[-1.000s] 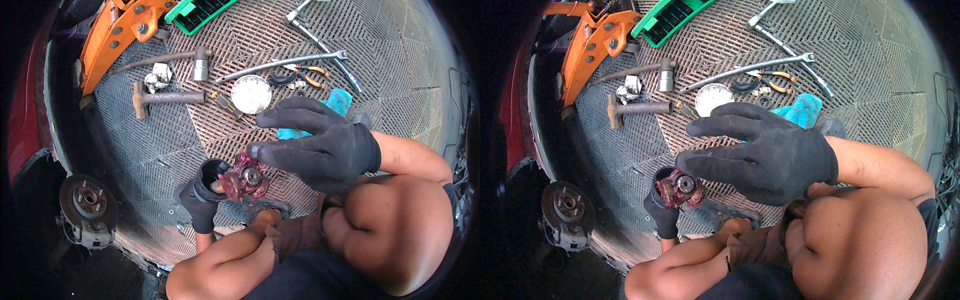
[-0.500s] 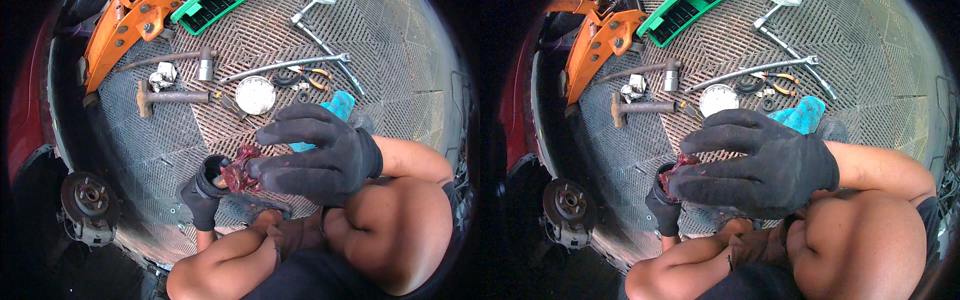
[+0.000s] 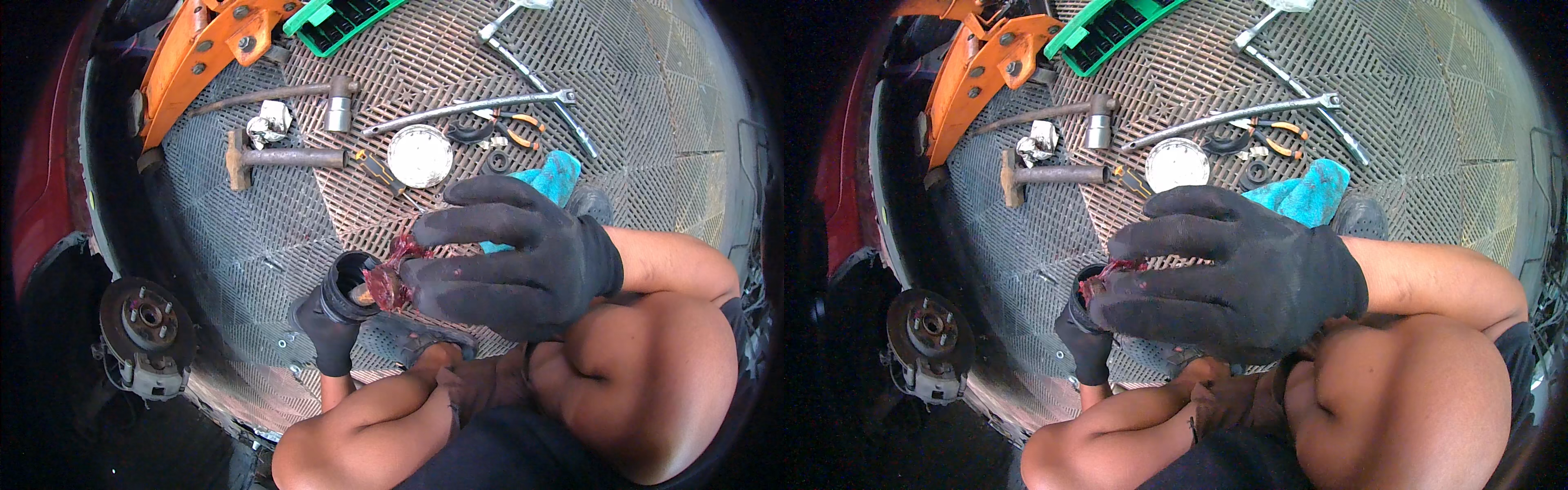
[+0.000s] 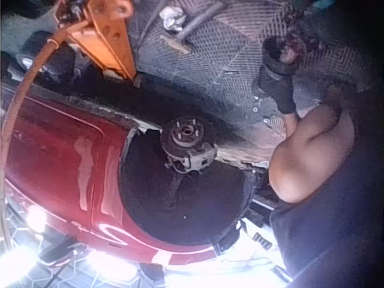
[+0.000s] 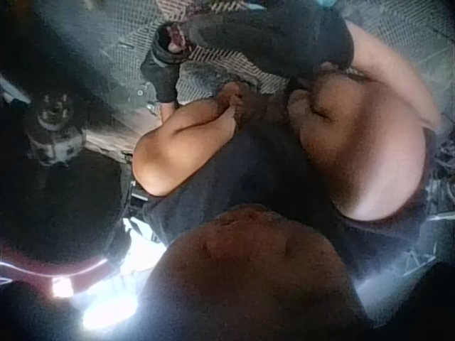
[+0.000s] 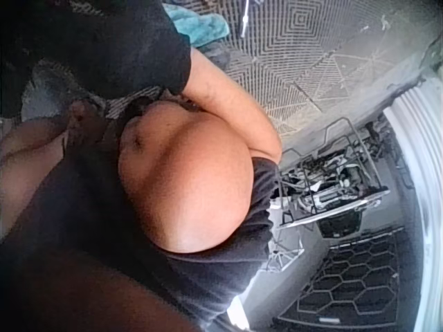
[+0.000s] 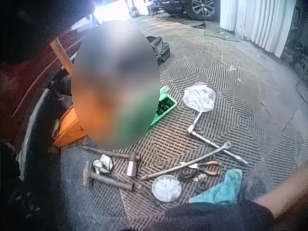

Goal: The person applies red grease to a CV axle joint by hand, wipes the shaft with a cloth, and handles mechanical components while working on the ground near a jacked-up vehicle.

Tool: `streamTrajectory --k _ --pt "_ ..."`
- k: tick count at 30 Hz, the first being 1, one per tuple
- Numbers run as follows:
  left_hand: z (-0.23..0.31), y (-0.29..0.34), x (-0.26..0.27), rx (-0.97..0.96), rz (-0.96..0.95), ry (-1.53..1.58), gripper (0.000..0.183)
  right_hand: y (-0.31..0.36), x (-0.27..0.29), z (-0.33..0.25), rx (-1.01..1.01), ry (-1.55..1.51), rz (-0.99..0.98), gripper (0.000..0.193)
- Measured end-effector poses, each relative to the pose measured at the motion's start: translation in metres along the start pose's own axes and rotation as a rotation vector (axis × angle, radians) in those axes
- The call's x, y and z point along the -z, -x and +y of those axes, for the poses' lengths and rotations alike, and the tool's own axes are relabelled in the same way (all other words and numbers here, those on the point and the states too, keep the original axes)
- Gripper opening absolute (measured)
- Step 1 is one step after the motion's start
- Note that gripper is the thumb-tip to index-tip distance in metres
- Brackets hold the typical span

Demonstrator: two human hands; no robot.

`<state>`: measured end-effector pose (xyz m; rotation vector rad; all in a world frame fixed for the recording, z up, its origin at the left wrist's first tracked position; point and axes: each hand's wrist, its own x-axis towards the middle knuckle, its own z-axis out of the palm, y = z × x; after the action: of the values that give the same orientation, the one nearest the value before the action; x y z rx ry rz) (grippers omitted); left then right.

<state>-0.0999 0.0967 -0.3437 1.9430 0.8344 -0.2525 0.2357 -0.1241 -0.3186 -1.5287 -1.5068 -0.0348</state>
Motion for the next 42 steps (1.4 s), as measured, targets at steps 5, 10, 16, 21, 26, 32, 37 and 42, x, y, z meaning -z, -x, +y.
streamTrajectory --k 5,10,16,21,26,32,37,42 --pt "-0.002 -0.006 0.0 -0.01 -0.003 0.001 0.026 0.004 -0.002 -0.007 0.092 0.045 -0.04 0.026" --pt "-0.003 -0.007 0.0 -0.001 0.007 0.001 0.025 0.007 0.005 -0.008 0.2 0.1 -0.007 0.027" --pt "-0.005 -0.006 -0.003 0.0 0.022 0.011 0.024 0.011 0.019 0.01 -0.134 0.082 0.017 0.023" --pt "-0.005 -0.003 -0.003 -0.003 0.028 0.01 0.023 0.014 0.013 0.01 -0.019 0.16 -0.084 0.025" --pt "-0.005 -0.002 -0.002 -0.011 0.037 0.014 0.023 0.01 0.005 0.007 0.05 0.211 -0.053 0.016" --pt "-0.005 -0.018 -0.001 -0.037 0.039 0.01 0.022 0.003 0.012 0.009 0.037 0.218 -0.041 0.016" --pt "-0.002 -0.04 0.0 -0.07 0.029 0.005 0.021 -0.002 0.02 0.008 0.031 0.214 -0.072 0.02" --pt "0.002 -0.058 0.001 -0.103 0.022 -0.004 0.021 -0.002 0.028 0.012 0.048 0.213 -0.146 0.024"
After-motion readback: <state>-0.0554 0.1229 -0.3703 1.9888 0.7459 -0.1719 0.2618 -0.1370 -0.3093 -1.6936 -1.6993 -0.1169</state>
